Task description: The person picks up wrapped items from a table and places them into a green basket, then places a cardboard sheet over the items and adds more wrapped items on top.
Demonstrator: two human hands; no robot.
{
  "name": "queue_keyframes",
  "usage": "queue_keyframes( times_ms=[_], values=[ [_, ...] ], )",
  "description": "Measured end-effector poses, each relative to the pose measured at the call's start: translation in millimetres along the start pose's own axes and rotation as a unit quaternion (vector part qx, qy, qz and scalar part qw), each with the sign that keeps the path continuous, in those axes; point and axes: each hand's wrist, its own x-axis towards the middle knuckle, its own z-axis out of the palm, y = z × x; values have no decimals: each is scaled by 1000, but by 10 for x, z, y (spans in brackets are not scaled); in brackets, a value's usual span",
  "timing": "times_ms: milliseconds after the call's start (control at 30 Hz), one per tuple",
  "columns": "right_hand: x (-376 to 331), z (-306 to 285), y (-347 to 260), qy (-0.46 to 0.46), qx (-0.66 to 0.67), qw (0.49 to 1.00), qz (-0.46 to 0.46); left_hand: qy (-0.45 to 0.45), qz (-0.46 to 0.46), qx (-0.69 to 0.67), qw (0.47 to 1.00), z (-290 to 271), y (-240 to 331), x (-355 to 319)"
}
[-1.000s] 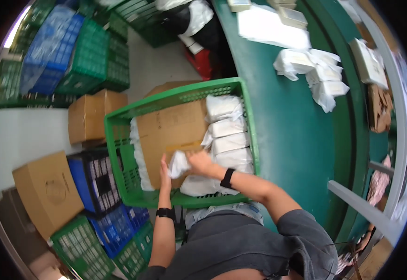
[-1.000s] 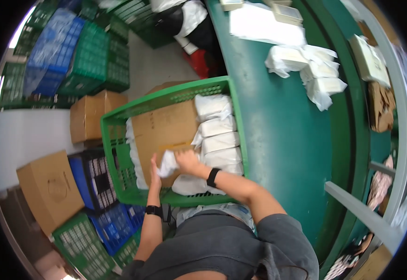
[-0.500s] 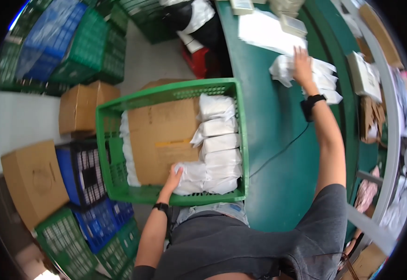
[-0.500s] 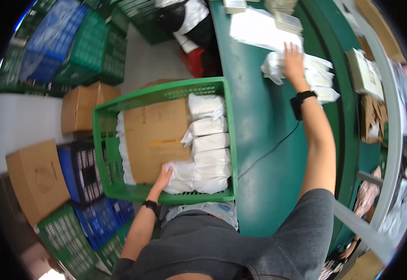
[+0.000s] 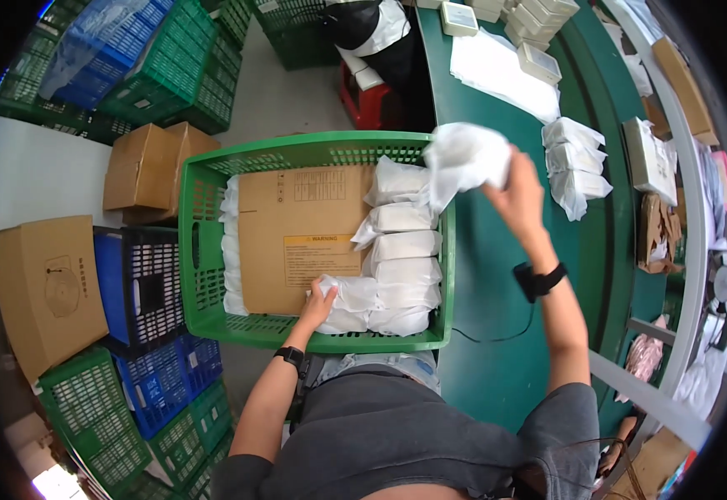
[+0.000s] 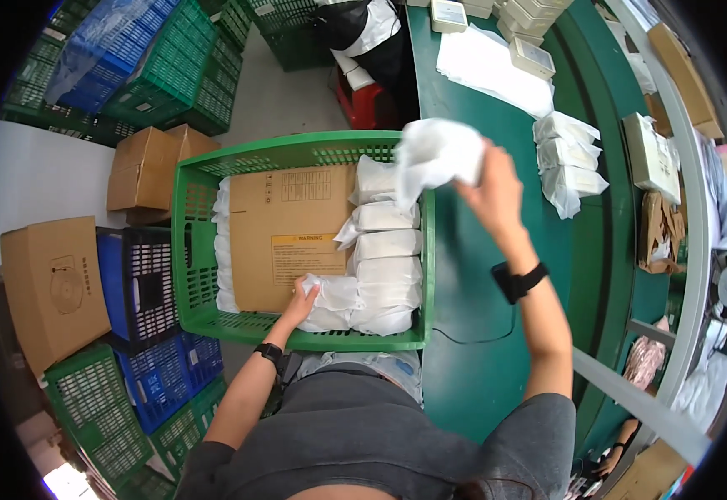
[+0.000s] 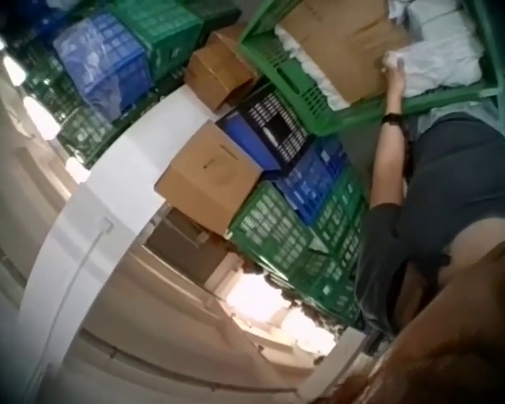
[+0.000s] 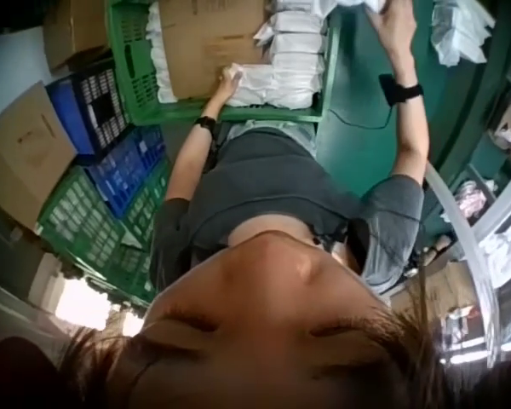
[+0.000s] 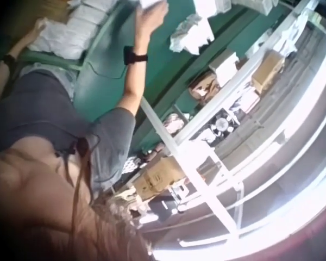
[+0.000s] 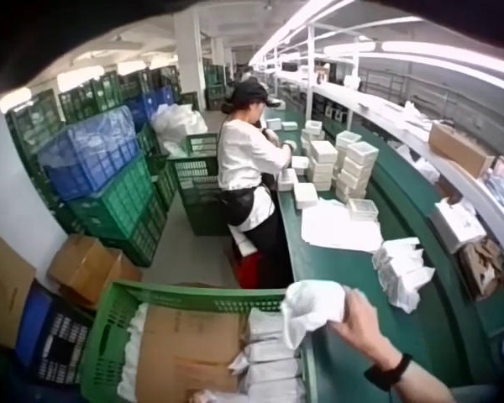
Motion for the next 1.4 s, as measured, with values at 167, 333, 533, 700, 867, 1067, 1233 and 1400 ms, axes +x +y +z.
queue_keyframes(
  times_ms=[167,333,533,700,867,1067,1233,1400],
  values=[
    [-562,1055,-1271,-102,90,985,-105,90,-15,-119,989,-52,-335,231],
    [-1365,2317,-1402,-279,-46,955,-92,256,68,-251,931,-284,100,334],
    [-1508,2052,-1344,-301,137,937,-111,13,146,-134,980,-401,189,502],
    [-1131,546,-637,-115,82,990,-16,-2,164,-74,984,-273,52,602],
    [-933,-505,1246,76,-218,966,114,71,130,-50,988,-78,5,581],
    [-456,-740,2812,-21,-426,891,155,106,132,-37,985,-106,89,417],
    [-351,-556,3010,-59,-392,909,130,125,94,-6,988,-115,299,250],
    [-563,-620,2977,-37,-362,931,44,130,122,-24,984,-39,208,324]
  ],
)
